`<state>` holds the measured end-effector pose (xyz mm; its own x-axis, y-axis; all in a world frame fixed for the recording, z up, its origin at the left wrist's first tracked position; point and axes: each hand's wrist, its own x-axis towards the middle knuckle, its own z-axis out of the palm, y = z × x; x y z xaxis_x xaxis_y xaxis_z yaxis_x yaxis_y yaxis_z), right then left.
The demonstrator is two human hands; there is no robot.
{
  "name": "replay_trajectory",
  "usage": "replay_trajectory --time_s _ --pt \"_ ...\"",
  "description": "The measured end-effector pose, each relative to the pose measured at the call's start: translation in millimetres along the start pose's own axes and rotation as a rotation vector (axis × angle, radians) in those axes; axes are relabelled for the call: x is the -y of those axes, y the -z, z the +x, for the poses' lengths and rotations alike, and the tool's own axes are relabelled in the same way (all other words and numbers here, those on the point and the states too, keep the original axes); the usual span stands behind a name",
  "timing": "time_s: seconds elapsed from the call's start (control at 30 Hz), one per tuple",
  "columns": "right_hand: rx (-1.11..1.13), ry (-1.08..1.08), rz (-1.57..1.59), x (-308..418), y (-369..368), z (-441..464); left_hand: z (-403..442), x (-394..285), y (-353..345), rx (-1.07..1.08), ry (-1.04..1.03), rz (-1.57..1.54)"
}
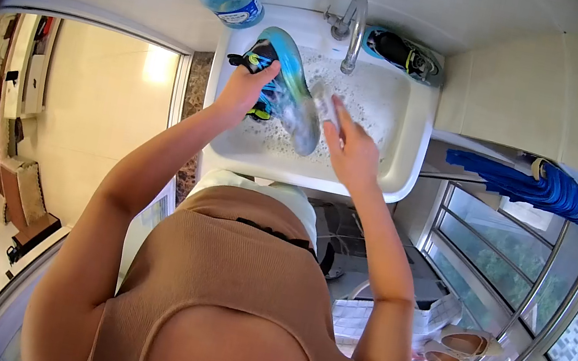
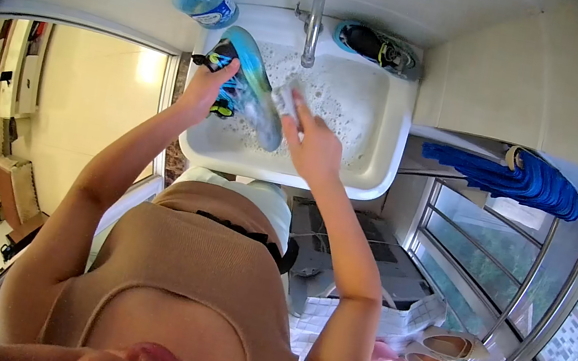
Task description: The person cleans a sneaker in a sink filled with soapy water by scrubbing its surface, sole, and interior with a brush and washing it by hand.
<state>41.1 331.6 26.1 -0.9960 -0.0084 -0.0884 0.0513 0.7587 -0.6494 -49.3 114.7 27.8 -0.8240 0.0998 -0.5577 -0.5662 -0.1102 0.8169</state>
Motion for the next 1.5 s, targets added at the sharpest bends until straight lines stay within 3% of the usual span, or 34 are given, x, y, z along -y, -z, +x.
replay_trajectory --time_s 0.07,0.2,0.3,0.43,0.53,0.57,0.67,0.77,0.9,1.03,1.17,1.23,1.33,1.4,1.47,1.5 --pt "0.024 0.048 -0.147 6 1 -12 3 6 1 -0.032 -0.055 0.012" --pt "-0.176 0.235 -0.171 22 -23 13 3 11 -21 -0.258 -0.081 0.145" --pt "-0.287 0.159 -0.14 41 -32 47 9 3 -34 -0.359 -0.033 0.176" --pt "0.017 0.163 -0.198 9 -22 19 25 1 -9 -0.369 -0.169 0.222" --pt "-0.179 0.133 -0.119 33 -33 43 14 7 -23 -0.366 -0.074 0.194" --pt "-0.243 0.108 -0.061 38 -38 53 18 8 -22 -0.4 -0.142 0.199" --pt "-0.064 0.135 -0.11 32 -31 34 29 -1 2 -0.366 -0.159 0.173" --pt "-0.073 0.182 -0.103 32 -36 29 27 5 -6 -0.332 -0.118 0.156" --pt "-0.213 0.074 0.001 50 -46 57 18 -6 -11 -0.315 -0.114 0.107" --pt "0.08 0.135 0.034 21 -39 25 34 0 4 -0.259 -0.137 0.093" --pt "-0.273 0.092 0.187 63 -49 75 18 -3 -13 -0.221 -0.121 0.192" --pt "-0.259 0.09 0.21 73 -53 92 24 -2 -13 -0.15 -0.176 0.273" --pt "-0.223 0.108 0.308 70 -65 66 31 -6 -3 -0.184 -0.106 -0.09" --pt "-0.174 0.073 0.399 61 -77 47 50 10 7 -0.172 -0.139 0.085" --pt "-0.147 -0.027 0.272 77 -63 73 48 31 3 -0.177 -0.22 0.354" --pt "-0.154 -0.06 0.227 83 -60 93 47 45 -4 -0.144 -0.366 0.303"
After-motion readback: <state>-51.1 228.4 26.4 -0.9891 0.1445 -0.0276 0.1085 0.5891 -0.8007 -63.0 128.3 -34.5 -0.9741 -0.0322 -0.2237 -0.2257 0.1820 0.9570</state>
